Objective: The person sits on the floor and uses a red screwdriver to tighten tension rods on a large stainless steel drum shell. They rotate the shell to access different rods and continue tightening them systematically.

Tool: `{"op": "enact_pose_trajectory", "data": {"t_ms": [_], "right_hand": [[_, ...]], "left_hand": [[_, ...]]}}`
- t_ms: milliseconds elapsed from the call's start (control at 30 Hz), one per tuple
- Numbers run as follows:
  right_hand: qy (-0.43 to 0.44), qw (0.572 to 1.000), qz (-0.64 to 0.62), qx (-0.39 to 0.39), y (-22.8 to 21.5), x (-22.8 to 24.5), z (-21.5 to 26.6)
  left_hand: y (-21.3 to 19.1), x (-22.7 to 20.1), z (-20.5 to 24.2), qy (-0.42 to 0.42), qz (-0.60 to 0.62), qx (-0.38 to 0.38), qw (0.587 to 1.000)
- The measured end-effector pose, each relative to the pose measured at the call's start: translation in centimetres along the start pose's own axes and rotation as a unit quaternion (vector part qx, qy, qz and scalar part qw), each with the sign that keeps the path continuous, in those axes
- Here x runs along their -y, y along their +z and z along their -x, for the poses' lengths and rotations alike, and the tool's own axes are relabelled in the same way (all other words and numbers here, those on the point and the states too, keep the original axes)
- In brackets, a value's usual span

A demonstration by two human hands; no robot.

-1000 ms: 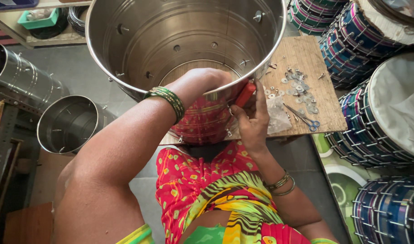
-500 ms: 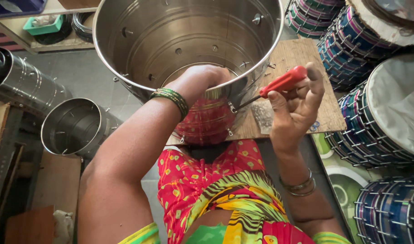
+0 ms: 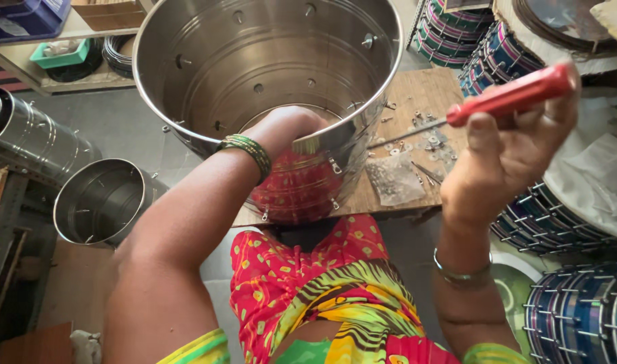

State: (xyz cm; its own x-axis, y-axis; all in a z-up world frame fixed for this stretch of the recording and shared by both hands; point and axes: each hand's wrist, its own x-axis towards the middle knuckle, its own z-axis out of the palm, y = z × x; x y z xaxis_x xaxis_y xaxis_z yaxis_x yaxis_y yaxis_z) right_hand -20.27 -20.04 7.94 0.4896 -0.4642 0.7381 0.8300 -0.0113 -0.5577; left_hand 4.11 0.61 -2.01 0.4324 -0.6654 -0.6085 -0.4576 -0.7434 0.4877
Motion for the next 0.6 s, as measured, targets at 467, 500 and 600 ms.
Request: {"op": "enact_pose_trajectory", "data": {"t_ms": [467,500,600], "right_hand": [[0.08,0.994,-0.059,-0.041,-4.3,1.1,2.3],[0.084,0.994,-0.059,-0.042,-4.5,1.1,2.4],[0.091,0.993,-0.058,-0.045,-5.1,1.1,2.6]], "left_hand": [[1.1,3.3,-0.9,0.012,0.059,0.033,0.998],[1.2,3.6,-0.6,-0.024,0.072,0.051,0.996],[1.2,3.9,0.1,-0.091,0.099,0.113,0.984]]}}
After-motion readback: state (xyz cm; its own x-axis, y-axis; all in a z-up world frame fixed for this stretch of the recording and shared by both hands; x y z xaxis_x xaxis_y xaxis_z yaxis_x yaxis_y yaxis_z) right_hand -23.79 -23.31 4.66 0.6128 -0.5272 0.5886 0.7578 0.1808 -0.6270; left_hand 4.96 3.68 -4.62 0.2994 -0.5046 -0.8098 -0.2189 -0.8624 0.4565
